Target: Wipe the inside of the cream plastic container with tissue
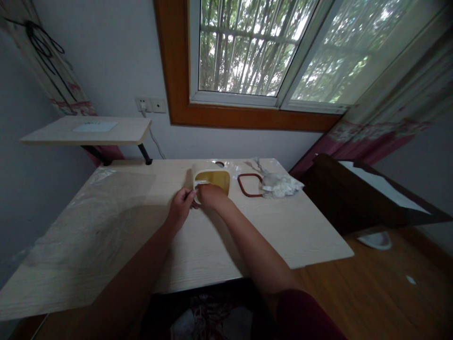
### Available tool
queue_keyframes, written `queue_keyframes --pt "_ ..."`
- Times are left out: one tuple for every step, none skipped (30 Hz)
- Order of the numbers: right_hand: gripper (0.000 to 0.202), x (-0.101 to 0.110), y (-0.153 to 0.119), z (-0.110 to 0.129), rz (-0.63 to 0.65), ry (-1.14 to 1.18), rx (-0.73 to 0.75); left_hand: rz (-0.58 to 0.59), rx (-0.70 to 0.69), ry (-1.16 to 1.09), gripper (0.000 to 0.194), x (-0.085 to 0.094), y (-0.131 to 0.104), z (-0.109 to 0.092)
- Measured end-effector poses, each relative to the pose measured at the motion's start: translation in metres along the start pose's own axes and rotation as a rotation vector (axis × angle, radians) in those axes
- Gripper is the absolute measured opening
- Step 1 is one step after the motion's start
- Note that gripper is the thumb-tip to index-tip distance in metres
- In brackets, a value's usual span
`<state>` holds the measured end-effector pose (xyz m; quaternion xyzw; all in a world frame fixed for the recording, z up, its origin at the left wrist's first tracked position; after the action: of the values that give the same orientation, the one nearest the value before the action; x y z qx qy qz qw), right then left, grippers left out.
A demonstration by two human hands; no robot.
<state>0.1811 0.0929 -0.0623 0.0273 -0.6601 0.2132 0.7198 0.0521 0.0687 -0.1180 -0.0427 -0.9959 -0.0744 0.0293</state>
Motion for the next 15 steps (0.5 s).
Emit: queue_keyframes --pt "0.037 -0.001 0.003 -0.001 0.002 -0.002 -0.017 -0.001 0.005 -0.002 0.032 0.000 0.000 -0.001" --pt "0.038 -0.002 0.007 -0.002 0.004 -0.004 -0.035 0.001 0.009 -0.002 0.032 0.000 -0.001 -0.002" --pt "0.038 -0.003 0.010 -0.003 0.007 -0.005 -0.056 0.003 0.010 -0.002 0.032 -0.001 -0.001 -0.002" --pt "0.039 -0.005 0.013 -0.005 0.010 -0.005 -0.078 0.009 0.007 -0.004 0.032 -0.001 -0.001 -0.002" --pt "0.040 -0.006 0.016 -0.006 0.013 -0.005 -0.100 0.014 0.003 -0.009 0.033 -0.001 -0.001 -0.002" --pt "0.041 -0.007 0.018 -0.008 0.016 -0.003 -0.121 0.019 0.001 -0.016 0.033 -0.001 -0.001 -0.002" --pt "0.041 -0.007 0.020 -0.009 0.018 0.000 -0.140 0.022 0.000 -0.025 0.033 -0.001 -0.001 -0.001" --pt "0.041 -0.008 0.022 -0.010 0.021 0.003 -0.157 0.021 0.000 -0.035 0.033 -0.001 -0.001 -0.001" --pt "0.041 -0.009 0.024 -0.011 0.024 0.006 -0.172 0.018 0.002 -0.043 0.034 -0.001 -0.001 0.000" --pt "0.041 -0.009 0.025 -0.012 0.030 0.010 -0.185 0.016 0.005 -0.047 0.034 -0.001 -0.001 0.000" --pt "0.040 -0.009 0.026 -0.012 0.037 0.013 -0.197 0.013 0.008 -0.047 0.034 -0.001 -0.001 0.000" --pt "0.040 -0.009 0.027 -0.012 0.045 0.016 -0.207 0.013 0.010 -0.047 0.034 -0.001 -0.001 0.000" --pt "0.040 -0.010 0.027 -0.012 0.055 0.021 -0.216 0.013 0.010 -0.046 0.034 -0.001 -0.001 0.001" --pt "0.039 -0.010 0.028 -0.012 0.064 0.025 -0.223 0.013 0.009 -0.044 0.034 -0.001 0.000 0.001" --pt "0.039 -0.010 0.028 -0.012 0.074 0.029 -0.228 0.015 0.007 -0.042 0.034 -0.001 0.000 0.001"
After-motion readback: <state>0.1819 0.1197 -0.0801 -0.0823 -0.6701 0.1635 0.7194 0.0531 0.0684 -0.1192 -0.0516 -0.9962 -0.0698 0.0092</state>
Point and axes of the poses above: each hand's wrist, its own y-axis towards the middle knuckle, its own x-axis out of the back of the hand, z = x × y, the point moved 3 cm from there along y, towards the middle knuckle, and after that the axes turned 5 degrees about z, right-handed, at the moved point
